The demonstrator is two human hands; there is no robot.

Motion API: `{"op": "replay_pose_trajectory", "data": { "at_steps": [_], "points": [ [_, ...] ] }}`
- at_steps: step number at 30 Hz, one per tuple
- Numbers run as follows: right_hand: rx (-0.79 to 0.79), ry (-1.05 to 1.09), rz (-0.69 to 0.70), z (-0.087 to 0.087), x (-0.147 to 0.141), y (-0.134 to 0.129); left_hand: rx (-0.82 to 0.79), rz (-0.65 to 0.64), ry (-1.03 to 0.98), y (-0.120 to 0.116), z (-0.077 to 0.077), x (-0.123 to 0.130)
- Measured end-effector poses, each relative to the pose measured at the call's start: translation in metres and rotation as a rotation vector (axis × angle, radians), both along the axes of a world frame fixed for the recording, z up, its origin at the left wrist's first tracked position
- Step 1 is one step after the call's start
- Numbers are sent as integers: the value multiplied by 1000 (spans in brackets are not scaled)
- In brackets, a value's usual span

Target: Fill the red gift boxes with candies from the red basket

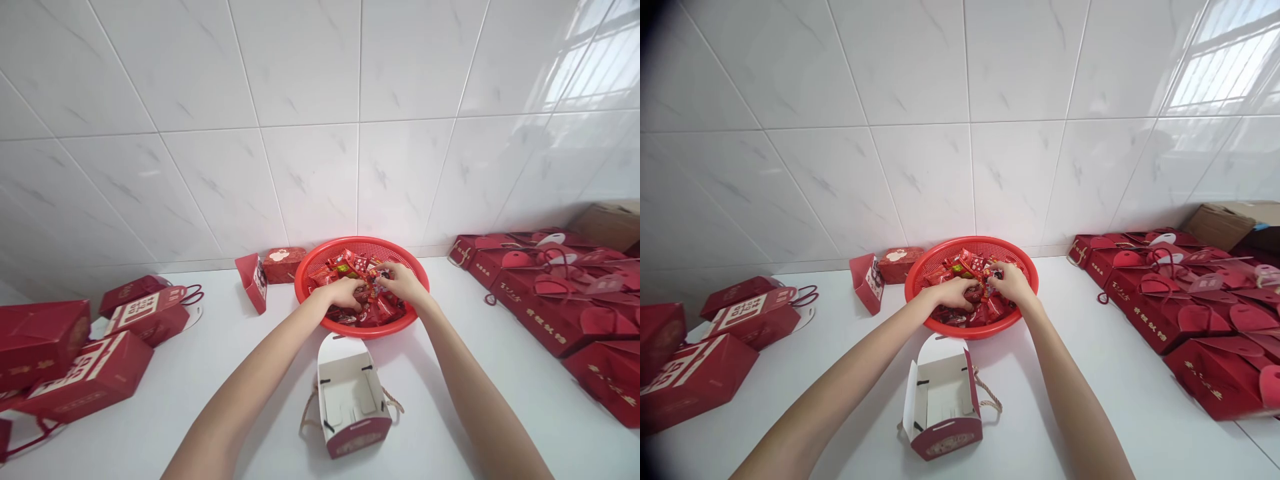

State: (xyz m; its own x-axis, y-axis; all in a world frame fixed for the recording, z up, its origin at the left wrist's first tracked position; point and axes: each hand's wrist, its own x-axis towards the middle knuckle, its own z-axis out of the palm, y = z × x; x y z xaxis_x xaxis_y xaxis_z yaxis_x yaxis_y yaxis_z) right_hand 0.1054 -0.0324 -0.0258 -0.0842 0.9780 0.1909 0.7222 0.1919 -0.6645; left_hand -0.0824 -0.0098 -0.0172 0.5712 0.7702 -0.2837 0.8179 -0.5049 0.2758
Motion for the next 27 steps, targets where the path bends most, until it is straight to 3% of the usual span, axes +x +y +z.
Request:
{"op": "replay_pose_trajectory", "data": {
  "at_steps": [27],
  "points": [
    [-33, -40, -11, 1, 0, -1, 3, -41, -10, 1, -1, 2]
  ]
}}
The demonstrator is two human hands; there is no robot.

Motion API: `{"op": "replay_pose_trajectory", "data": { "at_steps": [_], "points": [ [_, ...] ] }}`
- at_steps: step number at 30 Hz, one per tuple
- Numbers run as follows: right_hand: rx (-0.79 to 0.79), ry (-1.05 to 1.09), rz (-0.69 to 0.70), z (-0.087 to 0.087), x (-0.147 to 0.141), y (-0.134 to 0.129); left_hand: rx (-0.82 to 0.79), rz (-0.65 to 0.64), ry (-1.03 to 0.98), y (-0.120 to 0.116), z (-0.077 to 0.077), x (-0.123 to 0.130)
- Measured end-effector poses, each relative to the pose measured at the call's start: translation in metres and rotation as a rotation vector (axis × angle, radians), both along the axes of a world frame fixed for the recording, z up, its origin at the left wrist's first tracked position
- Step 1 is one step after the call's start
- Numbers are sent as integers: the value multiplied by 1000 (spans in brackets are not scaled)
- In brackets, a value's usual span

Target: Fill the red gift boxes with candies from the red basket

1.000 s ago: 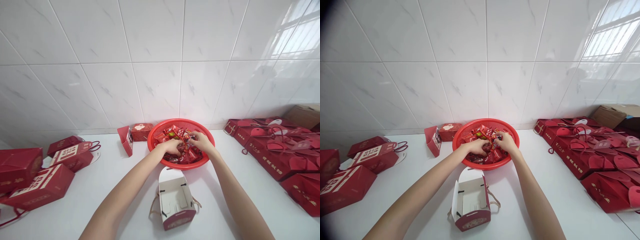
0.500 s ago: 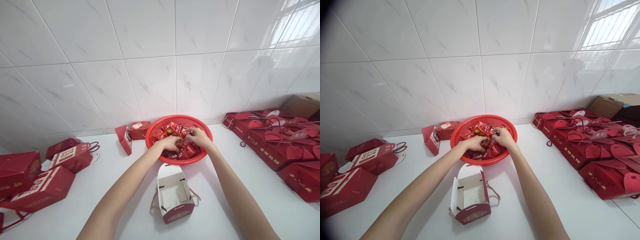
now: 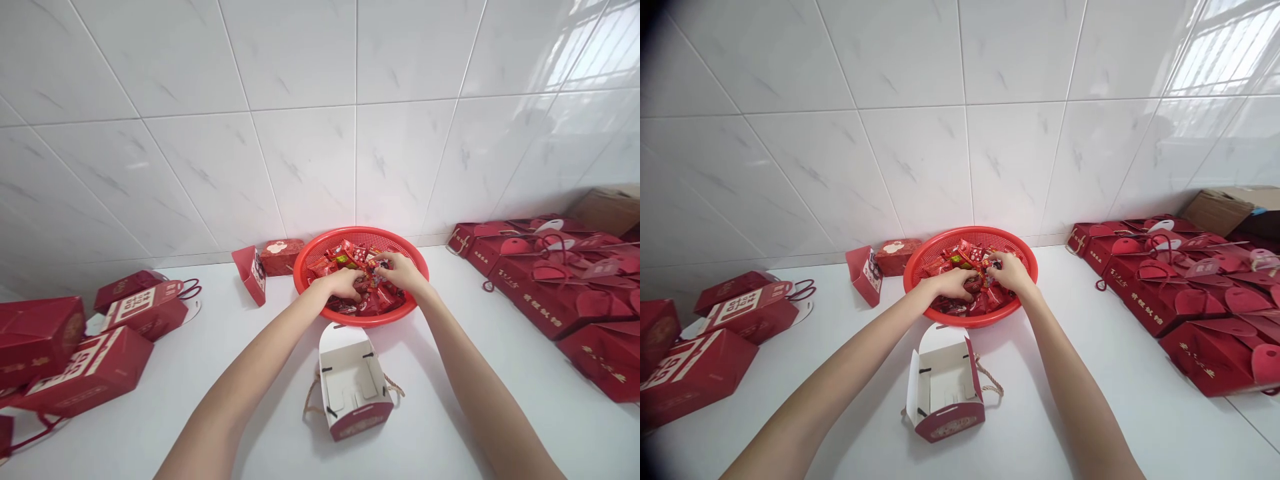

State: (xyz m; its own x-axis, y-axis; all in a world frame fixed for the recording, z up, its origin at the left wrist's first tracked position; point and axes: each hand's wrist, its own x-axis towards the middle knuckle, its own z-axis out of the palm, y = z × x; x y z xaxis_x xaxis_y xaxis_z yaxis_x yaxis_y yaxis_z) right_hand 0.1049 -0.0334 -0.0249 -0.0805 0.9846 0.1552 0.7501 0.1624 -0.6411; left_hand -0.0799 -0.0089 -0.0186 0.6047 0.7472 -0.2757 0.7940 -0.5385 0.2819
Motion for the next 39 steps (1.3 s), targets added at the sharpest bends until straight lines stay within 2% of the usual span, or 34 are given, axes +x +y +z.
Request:
{"op": "replay_pose_trajectory", "data": {
  "at_steps": [11, 20, 23, 28, 34, 39],
  "points": [
    [31, 28, 1, -1, 0, 1, 9, 15, -20, 3, -5, -2],
    [105, 104, -17, 0, 1, 1, 28, 18, -45, -2, 0, -2],
    [121, 101, -61, 3, 0, -2, 43, 59, -122, -2, 1, -2],
    [52, 142, -99, 6, -3, -5, 104, 118, -332, -1, 2, -3],
    [108, 149, -113, 5, -2, -6, 186, 186, -533, -3, 5, -5],
    [195, 116, -125, 1, -2, 1, 284, 321, -614, -6, 7, -6]
  ]
}}
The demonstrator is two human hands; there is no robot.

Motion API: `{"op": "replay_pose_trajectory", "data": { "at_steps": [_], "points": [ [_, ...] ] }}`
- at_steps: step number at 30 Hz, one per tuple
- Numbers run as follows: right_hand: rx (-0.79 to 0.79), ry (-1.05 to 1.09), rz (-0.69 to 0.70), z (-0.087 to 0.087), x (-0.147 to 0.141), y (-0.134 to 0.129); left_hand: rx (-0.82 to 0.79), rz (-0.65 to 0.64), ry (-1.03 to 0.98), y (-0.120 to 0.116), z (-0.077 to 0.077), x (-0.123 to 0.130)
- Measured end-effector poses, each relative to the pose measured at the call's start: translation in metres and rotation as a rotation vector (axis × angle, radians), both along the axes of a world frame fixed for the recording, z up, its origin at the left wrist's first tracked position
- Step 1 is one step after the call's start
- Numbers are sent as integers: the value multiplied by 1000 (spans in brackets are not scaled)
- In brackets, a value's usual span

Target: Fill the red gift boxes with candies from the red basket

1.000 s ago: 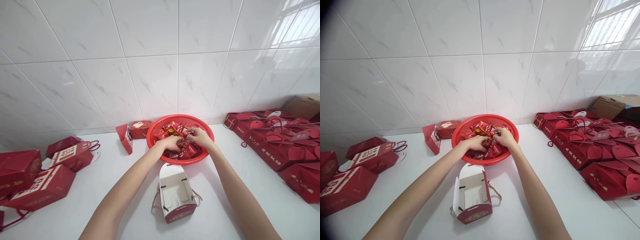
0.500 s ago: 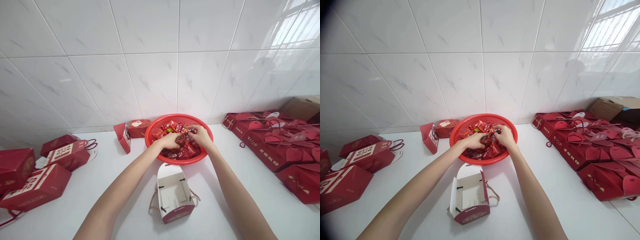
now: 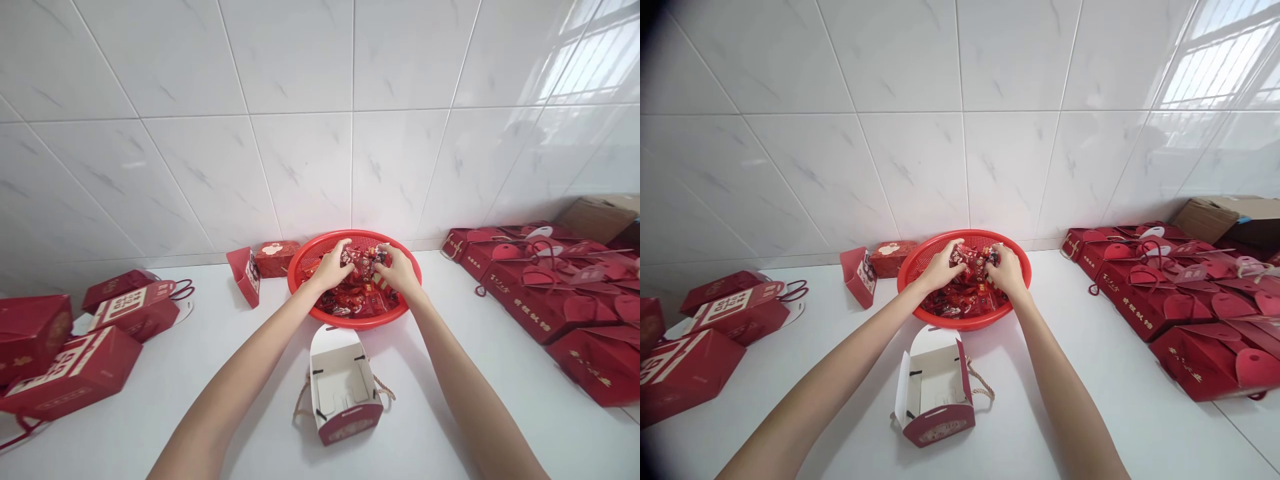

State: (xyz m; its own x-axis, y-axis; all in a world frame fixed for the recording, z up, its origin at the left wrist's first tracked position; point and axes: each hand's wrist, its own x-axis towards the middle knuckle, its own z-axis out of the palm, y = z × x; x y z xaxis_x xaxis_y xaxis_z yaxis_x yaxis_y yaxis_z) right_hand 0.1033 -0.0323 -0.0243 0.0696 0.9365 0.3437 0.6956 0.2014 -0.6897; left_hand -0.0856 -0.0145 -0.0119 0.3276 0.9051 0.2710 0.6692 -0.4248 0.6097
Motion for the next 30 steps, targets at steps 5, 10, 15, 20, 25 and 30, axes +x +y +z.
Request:
{"op": "replay_pose_trajectory", "data": {
  "at_steps": [5, 10, 15, 20, 25, 30],
  "points": [
    [35, -34, 27, -8, 1, 7, 16, -4, 20, -1, -1, -1],
    [98, -64, 23, -10, -1, 5, -10, -53, 27, -1, -3, -2],
    [163, -156, 192, -5, -6, 0, 20, -75, -21, 0, -4, -3],
    [90, -178, 301, 0, -9, -4, 46, -102, -82, -2, -1, -2],
    [32, 30, 342, 2, -6, -4, -10, -153, -193, 1, -5, -2],
    [23, 359, 309, 1, -2, -6, -122, -134, -251, 3, -9, -2]
  ]
}}
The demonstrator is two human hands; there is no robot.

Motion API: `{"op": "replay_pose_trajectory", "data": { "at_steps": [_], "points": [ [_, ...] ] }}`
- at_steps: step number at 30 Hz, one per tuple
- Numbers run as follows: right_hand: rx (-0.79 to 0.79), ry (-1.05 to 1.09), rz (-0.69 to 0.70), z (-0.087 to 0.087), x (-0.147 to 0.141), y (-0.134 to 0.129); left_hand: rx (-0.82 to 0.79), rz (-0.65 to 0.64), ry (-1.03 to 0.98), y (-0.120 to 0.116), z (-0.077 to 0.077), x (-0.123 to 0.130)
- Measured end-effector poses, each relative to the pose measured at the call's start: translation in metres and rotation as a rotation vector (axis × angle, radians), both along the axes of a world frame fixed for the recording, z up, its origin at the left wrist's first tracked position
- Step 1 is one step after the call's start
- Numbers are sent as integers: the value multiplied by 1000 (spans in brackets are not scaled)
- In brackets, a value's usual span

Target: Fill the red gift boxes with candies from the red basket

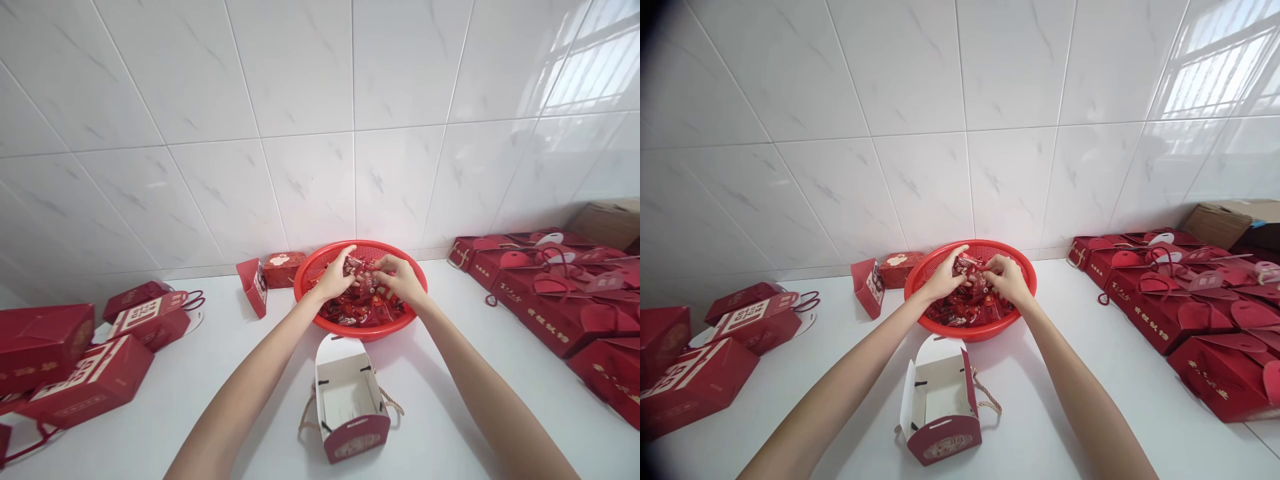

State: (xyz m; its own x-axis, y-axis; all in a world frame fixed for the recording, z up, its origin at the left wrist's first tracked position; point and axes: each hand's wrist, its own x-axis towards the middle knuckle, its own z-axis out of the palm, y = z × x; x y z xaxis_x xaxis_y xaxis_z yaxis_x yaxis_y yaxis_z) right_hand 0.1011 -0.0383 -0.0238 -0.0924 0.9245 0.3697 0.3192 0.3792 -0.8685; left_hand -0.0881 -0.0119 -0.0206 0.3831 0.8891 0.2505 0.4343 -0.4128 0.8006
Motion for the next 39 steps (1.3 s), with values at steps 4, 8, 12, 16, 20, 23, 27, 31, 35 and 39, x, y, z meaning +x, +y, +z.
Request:
{"op": "replay_pose_trajectory", "data": {
  "at_steps": [4, 8, 12, 16, 20, 23, 27, 31, 35, 39],
  "points": [
    [-65, 63, -44, 1, 1, -3, -28, 3, 77, -5, 6, 2],
    [-62, 96, -86, 3, 2, -4, 62, 100, 292, -7, 13, 2],
    [-29, 136, -147, 4, 3, -3, 64, 109, 476, -6, 14, 1],
    [-51, 161, -97, 3, 3, -2, 21, 1, 597, -6, 9, 1],
    [-69, 148, -82, 2, 2, -2, 54, -131, 699, -4, 9, 2],
    [-65, 198, -112, 3, 2, -2, 66, -193, 755, 4, 12, 9],
    [-105, 211, -120, 5, 3, -4, 5, -186, 930, 19, 16, 27],
    [-129, 205, -104, 5, 3, -5, -2, -117, 983, 27, 15, 40],
    [-124, 230, -107, 3, 3, -2, 53, -115, 1030, 26, 10, 41],
    [-141, 252, -103, 1, 3, 1, 9, -142, 1081, 23, 7, 41]
  ]
}}
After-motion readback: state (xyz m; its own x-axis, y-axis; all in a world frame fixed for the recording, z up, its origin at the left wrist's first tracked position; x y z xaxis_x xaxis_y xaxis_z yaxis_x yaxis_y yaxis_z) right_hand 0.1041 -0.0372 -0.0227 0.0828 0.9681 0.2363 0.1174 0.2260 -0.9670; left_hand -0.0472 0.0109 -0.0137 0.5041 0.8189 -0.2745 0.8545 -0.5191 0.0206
